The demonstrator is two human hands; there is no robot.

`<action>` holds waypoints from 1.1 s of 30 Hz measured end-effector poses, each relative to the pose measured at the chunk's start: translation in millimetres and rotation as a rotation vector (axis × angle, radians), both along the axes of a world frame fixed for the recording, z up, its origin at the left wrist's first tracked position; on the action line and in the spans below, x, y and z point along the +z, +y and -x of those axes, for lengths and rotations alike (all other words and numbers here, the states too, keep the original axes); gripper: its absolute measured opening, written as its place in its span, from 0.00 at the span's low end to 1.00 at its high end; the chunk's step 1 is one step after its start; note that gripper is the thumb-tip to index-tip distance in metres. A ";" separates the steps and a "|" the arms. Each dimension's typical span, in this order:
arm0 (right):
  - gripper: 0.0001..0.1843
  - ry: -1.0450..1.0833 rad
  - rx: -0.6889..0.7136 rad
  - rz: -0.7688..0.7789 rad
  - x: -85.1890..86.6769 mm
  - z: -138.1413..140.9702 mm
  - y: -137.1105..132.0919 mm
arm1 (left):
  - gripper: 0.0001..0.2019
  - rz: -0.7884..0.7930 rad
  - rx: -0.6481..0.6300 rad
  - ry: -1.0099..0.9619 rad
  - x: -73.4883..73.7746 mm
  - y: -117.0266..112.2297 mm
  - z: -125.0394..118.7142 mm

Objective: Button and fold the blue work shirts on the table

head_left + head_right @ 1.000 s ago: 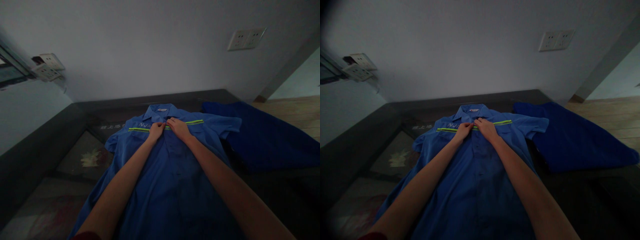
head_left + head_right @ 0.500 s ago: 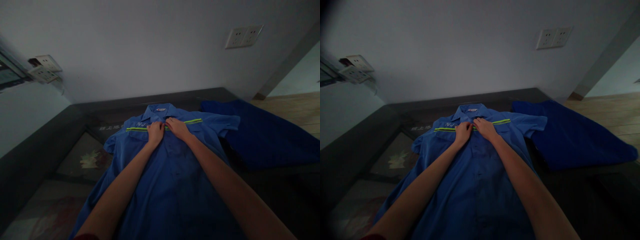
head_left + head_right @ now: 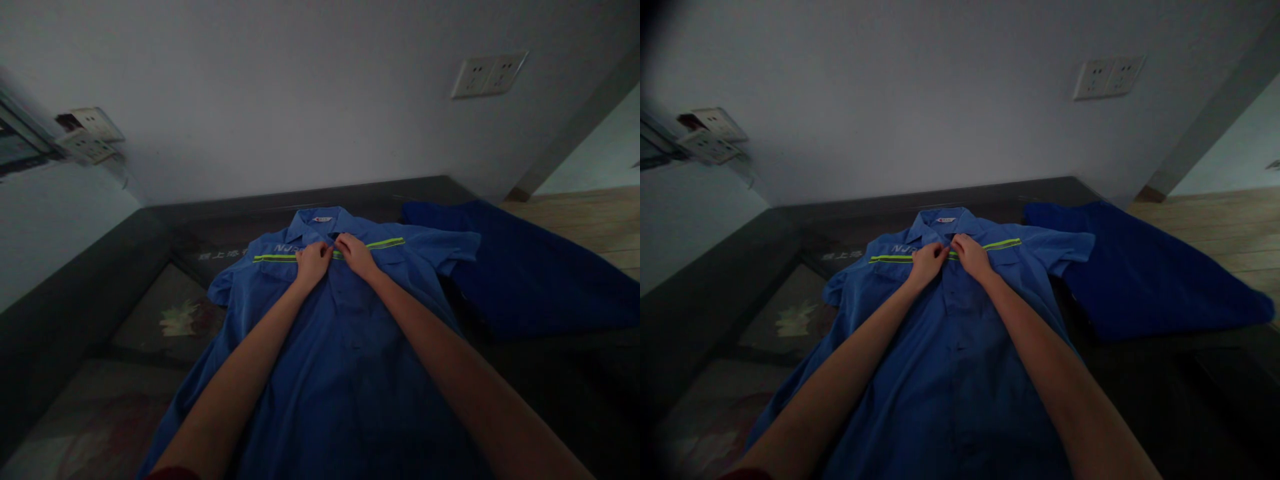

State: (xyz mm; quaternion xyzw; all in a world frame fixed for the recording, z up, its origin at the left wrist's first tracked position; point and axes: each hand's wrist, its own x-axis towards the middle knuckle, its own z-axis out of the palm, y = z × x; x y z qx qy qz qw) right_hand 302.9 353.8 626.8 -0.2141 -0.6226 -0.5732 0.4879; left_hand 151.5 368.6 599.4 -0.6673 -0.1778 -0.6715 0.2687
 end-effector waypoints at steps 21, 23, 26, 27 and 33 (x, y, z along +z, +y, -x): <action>0.11 -0.065 -0.374 0.024 -6.8 3.9 -20.7 | 0.09 -0.084 0.151 0.049 -3.3 1.5 2.0; 0.11 -0.058 -0.354 0.016 -7.1 3.1 -18.9 | 0.09 -0.110 0.189 0.058 -3.7 0.6 2.4; 0.11 -0.022 -0.296 0.007 -7.0 2.1 -14.3 | 0.09 -0.055 0.194 0.066 -2.0 -2.3 4.1; 0.11 -0.010 -0.275 0.008 -6.6 1.8 -12.7 | 0.09 -0.030 0.199 0.072 -1.2 -3.7 4.8; 0.10 0.000 -0.209 0.020 -3.6 2.3 -7.4 | 0.11 0.048 0.251 0.097 0.7 -10.6 7.4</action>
